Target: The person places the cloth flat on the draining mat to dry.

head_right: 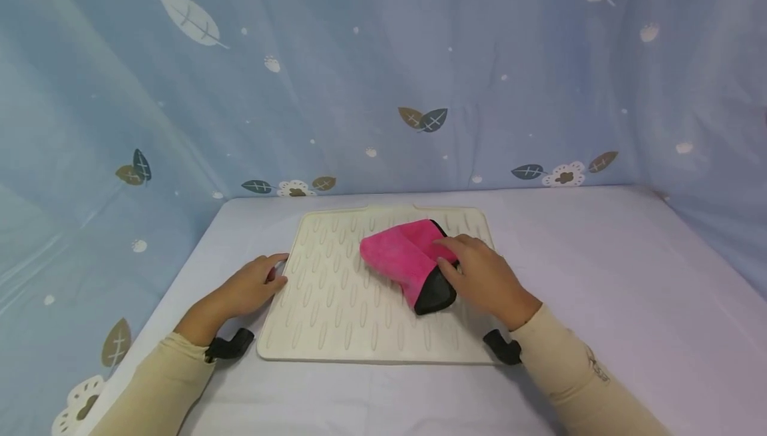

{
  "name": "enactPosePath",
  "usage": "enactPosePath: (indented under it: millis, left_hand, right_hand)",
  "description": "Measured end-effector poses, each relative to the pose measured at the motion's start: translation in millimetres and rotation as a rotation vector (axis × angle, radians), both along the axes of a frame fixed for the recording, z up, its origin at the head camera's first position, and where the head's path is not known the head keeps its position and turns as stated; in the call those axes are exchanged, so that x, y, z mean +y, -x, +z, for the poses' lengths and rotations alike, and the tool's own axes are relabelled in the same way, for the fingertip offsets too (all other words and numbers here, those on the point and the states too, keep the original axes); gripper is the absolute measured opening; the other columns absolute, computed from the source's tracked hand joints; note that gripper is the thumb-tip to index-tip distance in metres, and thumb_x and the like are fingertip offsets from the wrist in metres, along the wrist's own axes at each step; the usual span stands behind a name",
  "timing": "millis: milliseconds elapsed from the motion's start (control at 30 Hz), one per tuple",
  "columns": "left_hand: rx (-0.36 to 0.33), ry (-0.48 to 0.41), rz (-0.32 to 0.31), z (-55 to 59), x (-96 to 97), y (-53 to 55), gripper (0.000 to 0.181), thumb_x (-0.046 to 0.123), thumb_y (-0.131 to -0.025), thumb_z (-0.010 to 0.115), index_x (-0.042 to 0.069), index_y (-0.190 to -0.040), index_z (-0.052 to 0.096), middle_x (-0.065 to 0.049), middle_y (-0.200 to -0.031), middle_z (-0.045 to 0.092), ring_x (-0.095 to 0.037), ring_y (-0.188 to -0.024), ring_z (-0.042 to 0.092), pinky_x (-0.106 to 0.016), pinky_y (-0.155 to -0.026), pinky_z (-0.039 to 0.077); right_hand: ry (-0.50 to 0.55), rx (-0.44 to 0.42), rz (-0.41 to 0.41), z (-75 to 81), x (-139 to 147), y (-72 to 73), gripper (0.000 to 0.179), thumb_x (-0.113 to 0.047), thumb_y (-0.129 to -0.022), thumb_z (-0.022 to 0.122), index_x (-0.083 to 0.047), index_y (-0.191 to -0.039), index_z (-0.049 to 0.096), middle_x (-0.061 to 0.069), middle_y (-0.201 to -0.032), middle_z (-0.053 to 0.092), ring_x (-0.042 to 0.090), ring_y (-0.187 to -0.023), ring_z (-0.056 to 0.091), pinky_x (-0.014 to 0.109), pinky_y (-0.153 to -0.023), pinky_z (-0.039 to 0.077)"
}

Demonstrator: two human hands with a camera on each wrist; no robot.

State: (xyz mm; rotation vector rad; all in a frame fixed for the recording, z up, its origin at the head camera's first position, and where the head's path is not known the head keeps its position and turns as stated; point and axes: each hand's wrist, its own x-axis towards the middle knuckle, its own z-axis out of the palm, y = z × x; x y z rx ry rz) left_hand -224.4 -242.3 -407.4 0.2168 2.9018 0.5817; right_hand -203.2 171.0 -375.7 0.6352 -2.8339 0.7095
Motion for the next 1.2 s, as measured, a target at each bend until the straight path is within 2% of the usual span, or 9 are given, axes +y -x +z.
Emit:
enactPosePath:
  millis: [100,167,333,633,767,867,1033,1100,1200]
  left_hand:
    - [-0.002,-0.003,-0.003,0.6,0.2,-0.4,0.056,0.022,-0.101,0.056,0.004,-0.151,0.04,-0.006,-0.09,0.052,-0.018,-0.079,0.048,-0.032,-0.068,0.04]
    - [-0.009,-0.002,0.001,1.3,0.4,-0.7,0.056,0.023,-0.101,0.055,0.004,-0.151,0.04,-0.006,-0.091,0.052,-0.018,-0.08,0.049,-0.032,-0.069,0.04]
    - [-0.011,-0.002,0.015,3.5,-0.4,-1.6,0.055,0.023,-0.102,0.055,0.004,-0.151,0.04,-0.007,-0.092,0.053,-0.019,-0.082,0.05,-0.033,-0.069,0.042]
    - [-0.014,0.017,0.019,2.6,0.0,-2.3,0.055,0.024,-0.102,0.054,0.005,-0.152,0.04,-0.008,-0.094,0.054,-0.019,-0.082,0.051,-0.035,-0.07,0.043]
    - [0.08,0.09,0.026,14.0,6.1,-10.0,0.052,0.025,-0.102,0.055,0.006,-0.149,0.044,-0.011,-0.104,0.06,-0.024,-0.091,0.059,-0.048,-0.079,0.047]
    - [0.203,0.11,0.005,29.0,22.1,-20.0,0.048,0.026,-0.101,0.057,0.01,-0.146,0.05,-0.011,-0.111,0.064,-0.027,-0.097,0.063,-0.053,-0.082,0.047]
    - [0.382,0.079,-0.12,51.8,72.3,-34.5,0.04,0.029,-0.099,0.062,0.015,-0.136,0.061,-0.006,-0.108,0.066,-0.021,-0.089,0.063,-0.043,-0.074,0.048]
    - [0.424,0.074,-0.173,57.3,94.1,-38.0,0.038,0.03,-0.098,0.064,0.016,-0.133,0.064,-0.004,-0.107,0.066,-0.019,-0.091,0.063,-0.041,-0.074,0.048]
    - [0.443,0.072,-0.244,61.1,123.8,-41.2,0.038,0.034,-0.098,0.063,0.016,-0.131,0.065,-0.003,-0.109,0.065,-0.02,-0.098,0.064,-0.043,-0.079,0.05]
  right_hand:
    - [0.0,0.0,-0.042,2.9,9,3.3,0.031,-0.017,-0.098,0.063,-0.004,-0.126,0.066,0.015,-0.119,0.068,0.031,-0.108,0.066,0.052,-0.089,0.054]
    - [0.003,-0.014,-0.057,4.2,14,5.4,0.024,-0.015,-0.096,0.064,-0.004,-0.117,0.069,0.012,-0.107,0.07,0.027,-0.093,0.067,0.046,-0.079,0.056]
    - [0.008,-0.1,-0.065,4.8,19,9.7,0.01,-0.015,-0.094,0.065,-0.007,-0.096,0.07,0.002,-0.079,0.065,0.014,-0.064,0.053,0.03,-0.057,0.044]
    - [-0.085,-0.243,-0.021,-9.9,20,13.0,0.014,-0.018,-0.092,0.067,-0.007,-0.099,0.069,0.0,-0.076,0.059,0.014,-0.065,0.049,0.029,-0.056,0.041]
    - [-0.086,-0.257,-0.009,-9.5,19,11.8,0.013,-0.017,-0.092,0.066,-0.008,-0.1,0.07,0.0,-0.077,0.059,0.014,-0.066,0.05,0.029,-0.057,0.041]
    - [-0.063,-0.232,0.021,-7.0,20,11.6,0.011,-0.016,-0.094,0.064,-0.009,-0.099,0.071,-0.002,-0.076,0.061,0.012,-0.066,0.051,0.028,-0.059,0.043]
    - [0.01,-0.218,0.086,-1.9,25,11.1,0.014,-0.012,-0.098,0.06,-0.011,-0.094,0.073,-0.002,-0.08,0.066,0.009,-0.07,0.053,0.027,-0.062,0.046]
    - [0.045,-0.237,0.114,0.0,27,10.5,0.016,-0.013,-0.099,0.059,-0.012,-0.093,0.073,-0.001,-0.081,0.067,0.009,-0.07,0.052,0.026,-0.063,0.045]
    - [0.1,-0.28,0.156,1.5,29,9.7,0.019,-0.016,-0.101,0.058,-0.012,-0.087,0.071,-0.004,-0.072,0.059,0.008,-0.067,0.048,0.024,-0.059,0.042]
